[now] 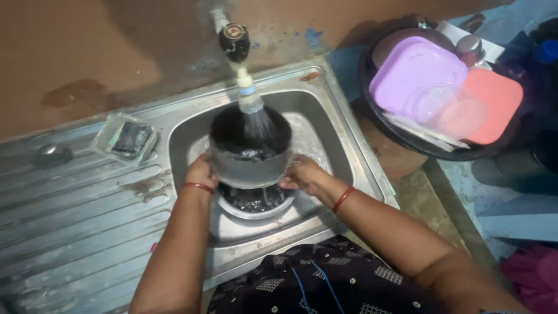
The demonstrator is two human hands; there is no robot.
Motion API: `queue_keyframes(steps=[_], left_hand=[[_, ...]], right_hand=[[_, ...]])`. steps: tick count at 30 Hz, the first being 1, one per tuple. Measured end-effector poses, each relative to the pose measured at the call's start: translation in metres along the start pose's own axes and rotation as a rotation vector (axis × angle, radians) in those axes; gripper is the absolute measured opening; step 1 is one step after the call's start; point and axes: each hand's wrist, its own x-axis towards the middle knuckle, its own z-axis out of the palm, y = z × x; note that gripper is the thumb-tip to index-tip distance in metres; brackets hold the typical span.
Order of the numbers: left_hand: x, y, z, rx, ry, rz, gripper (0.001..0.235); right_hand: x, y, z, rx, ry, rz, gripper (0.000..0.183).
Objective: The person washes a metal pot and bowl by hand in a sink, scrubbing the interiors with a pad and rinsing them under a running faucet.
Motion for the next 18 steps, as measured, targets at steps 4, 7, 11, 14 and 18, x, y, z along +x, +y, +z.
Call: queue_keyframes(steps=[4, 7, 11, 14, 18], left_hand=[[0.004, 0.006, -0.038, 0.037, 0.087, -0.103, 0.027], [0.000, 0.006, -0.052, 0.121, 0.176, -0.096, 0.027], [-0.012, -0.011, -0.036, 0.152, 0.129, -0.166, 0.024], [-0.027, -0.027, -0.004, 0.139, -0.002, -0.091, 0.026], [-0.036, -0.040, 0.045, 0.091, -0.130, -0.109, 0.025]], right_hand=[[-0.023, 0.006, 0.021, -0.026, -0.183, -0.018, 0.060], [-0.032, 0.001, 0.031, -0.029, -0.230, -0.039, 0.056], [-0.033, -0.009, 0.024, -0.077, -0.080, -0.111, 0.059], [-0.030, -0.022, 0.007, -0.092, 0.016, -0.154, 0.063], [-0.030, -0.043, -0.026, -0.080, 0.086, -0.159, 0.066]])
